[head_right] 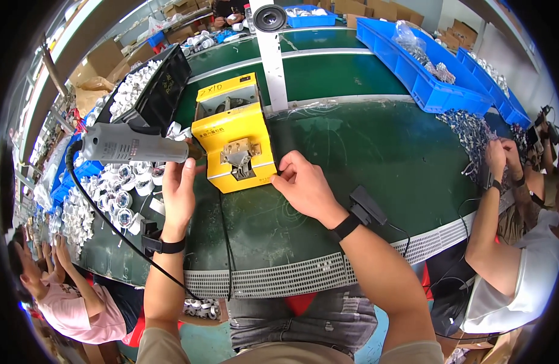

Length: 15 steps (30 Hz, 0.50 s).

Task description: Assembling electronic components by fitting parts together and using an electric screwdriver to secure them.

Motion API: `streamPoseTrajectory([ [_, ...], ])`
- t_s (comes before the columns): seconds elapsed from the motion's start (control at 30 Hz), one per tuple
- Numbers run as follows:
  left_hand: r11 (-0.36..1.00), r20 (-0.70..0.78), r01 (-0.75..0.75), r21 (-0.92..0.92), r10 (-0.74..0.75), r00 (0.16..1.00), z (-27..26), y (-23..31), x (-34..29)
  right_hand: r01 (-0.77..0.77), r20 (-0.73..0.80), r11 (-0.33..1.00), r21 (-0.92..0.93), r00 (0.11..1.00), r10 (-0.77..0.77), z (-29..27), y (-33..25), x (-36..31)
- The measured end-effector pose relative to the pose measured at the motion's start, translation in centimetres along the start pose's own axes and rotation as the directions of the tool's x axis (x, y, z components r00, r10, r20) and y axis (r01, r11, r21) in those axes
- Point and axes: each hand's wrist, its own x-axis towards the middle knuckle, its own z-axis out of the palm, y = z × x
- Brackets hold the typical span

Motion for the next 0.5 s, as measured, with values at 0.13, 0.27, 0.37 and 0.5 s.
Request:
streamPoseTrajectory([
  [0.13,1.0,0.011,0.019,0.009,-0.019,1.0,-0.51,-0.2,0.12,0.015,-0.014,1.0,-0.005,1.0,-0.016,-0.01,0.27,0.04],
  [0.27,0.999,0.042,0.028,0.023,-0.029,0.999,-0.57,0.3,0.01,-0.01,0.007,1.0,-0.013,1.0,0.01,-0.01,0.11,0.03],
  [0.37,0.998,0.051,0.032,0.047,-0.034,0.998,-0.61,0.33,-0.11,0.0,-0.001,1.0,-0.02,1.0,0.0,-0.12,-0.05,-0.01],
  [0.5,0.996,0.046,-0.012,0.083,0.008,0.999,-0.68,0.21,-0.42,-0.015,0.014,1.0,-0.008,1.0,0.015,-0.09,-0.1,0.02],
])
